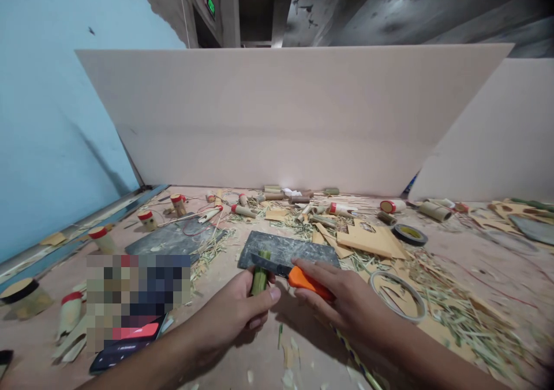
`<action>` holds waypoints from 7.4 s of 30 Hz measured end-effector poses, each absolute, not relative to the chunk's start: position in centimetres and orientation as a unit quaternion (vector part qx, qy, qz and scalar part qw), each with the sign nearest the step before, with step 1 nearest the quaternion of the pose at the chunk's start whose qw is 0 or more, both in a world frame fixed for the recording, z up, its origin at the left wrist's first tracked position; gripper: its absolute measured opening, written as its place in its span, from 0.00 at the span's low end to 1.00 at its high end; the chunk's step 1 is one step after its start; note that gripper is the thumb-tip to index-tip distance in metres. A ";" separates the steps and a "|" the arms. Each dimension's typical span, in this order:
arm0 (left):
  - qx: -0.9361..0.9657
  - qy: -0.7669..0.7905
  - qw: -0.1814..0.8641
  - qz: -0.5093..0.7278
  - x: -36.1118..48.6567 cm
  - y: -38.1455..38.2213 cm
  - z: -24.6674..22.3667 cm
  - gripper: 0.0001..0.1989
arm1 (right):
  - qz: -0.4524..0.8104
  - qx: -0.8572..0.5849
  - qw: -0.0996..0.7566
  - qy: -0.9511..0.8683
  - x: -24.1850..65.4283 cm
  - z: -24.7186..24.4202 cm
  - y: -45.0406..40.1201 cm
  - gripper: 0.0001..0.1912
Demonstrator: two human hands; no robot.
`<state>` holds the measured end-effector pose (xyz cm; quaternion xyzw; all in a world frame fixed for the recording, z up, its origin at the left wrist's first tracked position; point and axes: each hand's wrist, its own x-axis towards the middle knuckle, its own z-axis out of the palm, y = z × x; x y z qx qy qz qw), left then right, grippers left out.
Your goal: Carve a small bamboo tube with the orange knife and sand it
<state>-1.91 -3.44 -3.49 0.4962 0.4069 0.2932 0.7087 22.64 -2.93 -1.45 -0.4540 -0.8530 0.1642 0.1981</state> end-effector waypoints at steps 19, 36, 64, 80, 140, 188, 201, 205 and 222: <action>0.580 0.342 0.673 0.306 -0.3 -4.7 -4.1 0.23 | 0.437 -0.485 0.335 -0.679 18.7 -0.4 -4.7 0.03; 0.672 0.423 0.550 0.261 -0.2 -4.4 -3.2 0.11 | 0.521 -0.495 0.310 -0.623 18.7 -0.2 -4.4 0.05; 0.573 0.376 0.653 0.324 -0.2 -3.5 -5.0 0.21 | 0.560 -0.507 0.300 -0.583 19.6 -0.2 -4.1 0.13; 0.443 0.423 0.718 0.329 -1.3 -3.0 -3.8 0.17 | 0.191 -0.442 0.217 -0.849 22.5 -0.9 -3.0 0.21; 0.496 0.337 0.691 0.404 -1.0 -3.9 -2.5 0.18 | -0.001 -0.381 0.145 -0.913 21.6 -2.3 -3.9 0.29; 0.523 0.445 0.634 0.355 -1.0 -4.0 -3.7 0.24 | -0.003 -0.544 0.242 -0.803 23.1 -2.1 -1.1 0.24; 0.490 0.400 0.684 0.362 -1.0 -4.1 -2.7 0.24 | 0.109 -0.394 0.164 -0.898 21.8 -1.5 -3.1 0.28; 0.481 0.367 0.693 0.393 -0.7 -4.3 -2.5 0.23 | 0.113 -0.381 0.160 -0.904 21.6 -1.9 -3.2 0.29; 0.489 0.443 0.675 0.330 -1.7 -3.0 -4.5 0.28 | -0.025 -0.595 0.190 -0.781 23.3 -2.2 -0.8 0.25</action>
